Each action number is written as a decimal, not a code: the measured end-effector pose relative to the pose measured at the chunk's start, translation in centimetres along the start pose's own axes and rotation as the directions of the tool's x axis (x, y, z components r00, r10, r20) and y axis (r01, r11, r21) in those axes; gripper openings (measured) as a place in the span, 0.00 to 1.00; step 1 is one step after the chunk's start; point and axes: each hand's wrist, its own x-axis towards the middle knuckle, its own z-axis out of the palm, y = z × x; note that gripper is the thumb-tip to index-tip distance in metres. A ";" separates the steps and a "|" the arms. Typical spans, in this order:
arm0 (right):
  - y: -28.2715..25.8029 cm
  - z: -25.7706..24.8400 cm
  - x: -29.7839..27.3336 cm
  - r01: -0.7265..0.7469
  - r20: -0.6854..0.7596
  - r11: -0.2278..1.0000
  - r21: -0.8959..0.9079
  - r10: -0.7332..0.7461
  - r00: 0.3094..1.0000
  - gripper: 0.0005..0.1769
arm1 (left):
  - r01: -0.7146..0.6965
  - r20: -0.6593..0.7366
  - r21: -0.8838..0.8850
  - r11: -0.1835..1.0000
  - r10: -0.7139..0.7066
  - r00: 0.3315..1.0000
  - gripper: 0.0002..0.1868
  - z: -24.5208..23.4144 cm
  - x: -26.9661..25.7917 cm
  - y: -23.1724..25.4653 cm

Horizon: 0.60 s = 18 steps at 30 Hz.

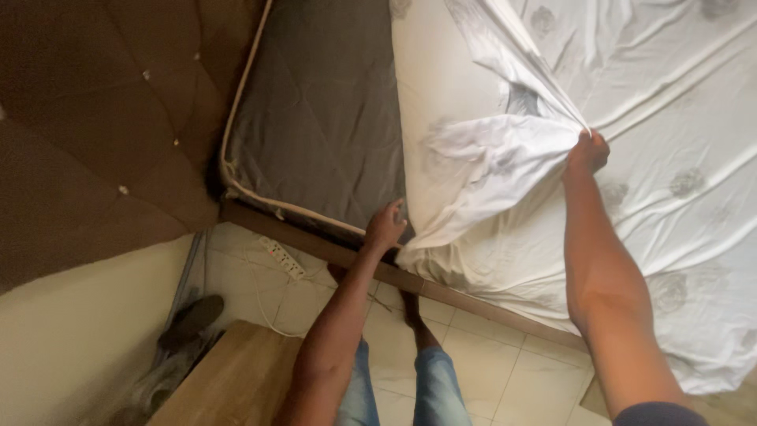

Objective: The person gathers a white bedsheet from a mattress, bundles it together, and then unfolds a colorful patterned sheet on the mattress.

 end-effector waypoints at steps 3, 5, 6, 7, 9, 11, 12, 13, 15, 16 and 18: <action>-0.2 -1.8 0.5 -0.597 0.563 0.609 0.522 0.280 0.778 0.18 | 0.073 0.059 -0.041 0.996 -0.070 0.996 0.32 1.9 -1.0 -1.5; 0.1 -3.1 -2.5 -0.358 0.505 0.796 0.489 0.076 0.860 0.20 | 0.072 0.095 -0.146 0.987 -0.058 0.994 0.30 2.6 -2.1 -2.2; 0.0 -4.2 -4.6 -0.462 0.577 0.725 0.511 0.109 0.809 0.22 | 0.062 0.102 -0.133 0.989 -0.049 0.994 0.30 3.0 -2.9 -1.9; -0.4 -5.2 -7.5 -0.560 0.646 0.640 0.526 0.128 0.752 0.24 | 0.084 0.135 -0.213 0.973 -0.056 0.989 0.28 3.1 -3.6 -1.2; -0.6 -8.9 -13.2 -0.690 0.735 0.446 0.570 0.098 0.671 0.28 | 0.095 0.173 -0.268 0.959 -0.049 0.984 0.27 2.1 -4.6 1.6; -1.9 -14.3 -17.4 -0.688 0.703 0.403 0.603 0.138 0.697 0.31 | 0.024 0.111 -0.768 0.640 0.096 0.989 0.29 0.3 -6.7 5.7; -2.7 -17.0 -18.8 -0.685 0.689 0.384 0.619 0.154 0.708 0.31 | 0.023 0.128 -0.753 0.658 0.111 0.986 0.29 -1.1 -7.9 8.0; -3.5 -19.8 -19.9 -0.686 0.664 0.338 0.644 0.198 0.721 0.31 | -0.021 0.095 -0.800 0.600 0.161 0.982 0.30 -2.7 -8.6 10.7; -4.7 -24.3 -20.6 -0.669 0.616 0.274 0.690 0.263 0.743 0.31 | -0.058 0.087 -0.831 0.553 0.232 0.969 0.31 -5.3 -9.7 16.3; -4.9 -26.4 -20.6 -0.650 0.600 0.175 0.739 0.269 0.754 0.31 | -0.083 0.066 -0.865 0.495 0.276 0.959 0.31 -6.2 -10.3 19.1; -4.2 -31.0 -21.2 -0.607 0.561 0.067 0.792 0.314 0.766 0.31 | -0.074 0.089 -0.889 0.452 0.329 0.940 0.32 -6.8 -12.1 23.6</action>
